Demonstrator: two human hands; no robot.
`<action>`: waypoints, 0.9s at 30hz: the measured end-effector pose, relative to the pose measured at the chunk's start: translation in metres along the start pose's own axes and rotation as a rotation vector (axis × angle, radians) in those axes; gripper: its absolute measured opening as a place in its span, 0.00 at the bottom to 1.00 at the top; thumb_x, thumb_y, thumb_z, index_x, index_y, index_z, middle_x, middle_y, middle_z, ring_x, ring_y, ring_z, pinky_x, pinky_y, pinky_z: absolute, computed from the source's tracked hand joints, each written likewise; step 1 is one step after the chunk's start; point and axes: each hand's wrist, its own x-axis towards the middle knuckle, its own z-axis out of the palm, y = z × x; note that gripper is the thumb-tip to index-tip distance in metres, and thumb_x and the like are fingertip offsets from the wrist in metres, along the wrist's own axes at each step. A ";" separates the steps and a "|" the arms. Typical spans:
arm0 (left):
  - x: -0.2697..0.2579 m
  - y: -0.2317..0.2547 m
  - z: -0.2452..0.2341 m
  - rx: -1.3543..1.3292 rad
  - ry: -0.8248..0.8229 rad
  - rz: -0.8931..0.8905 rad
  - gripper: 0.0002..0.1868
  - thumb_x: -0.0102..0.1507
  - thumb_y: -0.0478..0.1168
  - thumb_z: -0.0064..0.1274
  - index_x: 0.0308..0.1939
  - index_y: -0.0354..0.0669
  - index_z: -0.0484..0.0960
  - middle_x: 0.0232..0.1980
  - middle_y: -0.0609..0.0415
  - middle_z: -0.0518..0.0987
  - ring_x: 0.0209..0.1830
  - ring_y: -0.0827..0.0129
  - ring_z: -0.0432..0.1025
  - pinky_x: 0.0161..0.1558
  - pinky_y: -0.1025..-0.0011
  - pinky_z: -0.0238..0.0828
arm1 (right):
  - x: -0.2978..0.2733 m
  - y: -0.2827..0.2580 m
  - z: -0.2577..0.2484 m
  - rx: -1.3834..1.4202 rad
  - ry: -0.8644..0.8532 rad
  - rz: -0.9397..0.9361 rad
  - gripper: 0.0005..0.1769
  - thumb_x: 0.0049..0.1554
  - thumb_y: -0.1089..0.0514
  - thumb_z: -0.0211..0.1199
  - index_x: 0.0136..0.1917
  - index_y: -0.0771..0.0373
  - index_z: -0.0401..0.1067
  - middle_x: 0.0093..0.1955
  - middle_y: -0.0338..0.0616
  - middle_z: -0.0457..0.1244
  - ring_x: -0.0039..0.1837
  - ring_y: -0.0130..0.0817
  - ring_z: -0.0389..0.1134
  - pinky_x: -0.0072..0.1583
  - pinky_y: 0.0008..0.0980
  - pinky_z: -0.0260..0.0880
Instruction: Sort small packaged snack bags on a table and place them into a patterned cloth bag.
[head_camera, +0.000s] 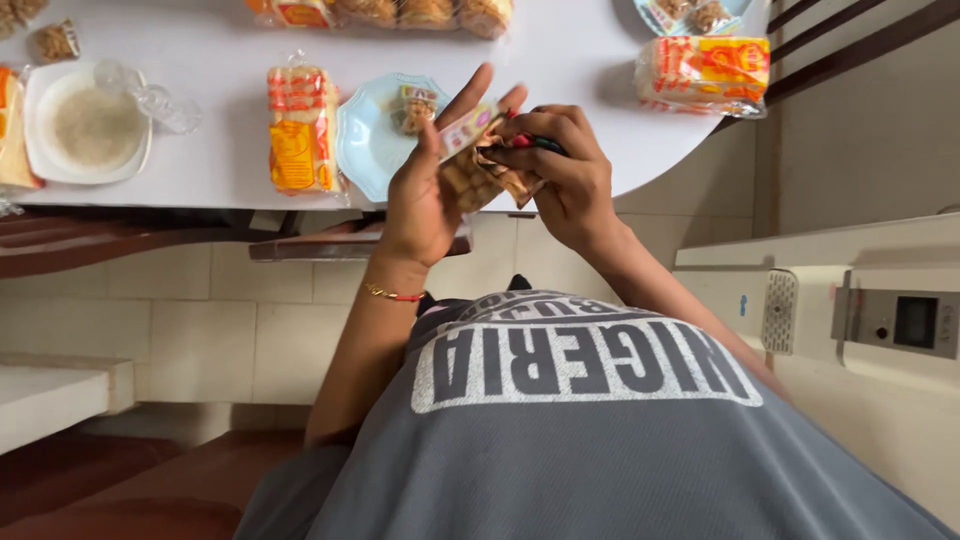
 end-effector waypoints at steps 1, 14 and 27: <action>0.001 -0.004 -0.005 -0.003 -0.003 0.003 0.40 0.76 0.66 0.33 0.83 0.46 0.51 0.82 0.44 0.60 0.78 0.63 0.64 0.77 0.64 0.64 | -0.001 0.006 -0.004 -0.004 -0.002 -0.003 0.17 0.52 0.72 0.64 0.54 0.62 0.81 0.62 0.45 0.67 0.64 0.47 0.65 0.65 0.41 0.70; 0.008 -0.037 -0.019 0.018 0.145 0.050 0.40 0.74 0.66 0.38 0.86 0.59 0.48 0.89 0.62 0.49 0.66 0.72 0.65 0.73 0.67 0.63 | -0.002 -0.011 -0.005 -0.076 -0.136 0.050 0.18 0.56 0.69 0.65 0.61 0.66 0.75 0.72 0.44 0.60 0.71 0.49 0.63 0.67 0.41 0.69; -0.038 0.002 -0.074 0.096 0.340 0.271 0.38 0.76 0.68 0.39 0.85 0.63 0.47 0.85 0.65 0.49 0.85 0.72 0.47 0.82 0.67 0.47 | -0.004 -0.013 -0.003 0.216 -0.240 0.492 0.34 0.54 0.76 0.52 0.71 0.57 0.71 0.73 0.45 0.61 0.72 0.44 0.68 0.70 0.40 0.71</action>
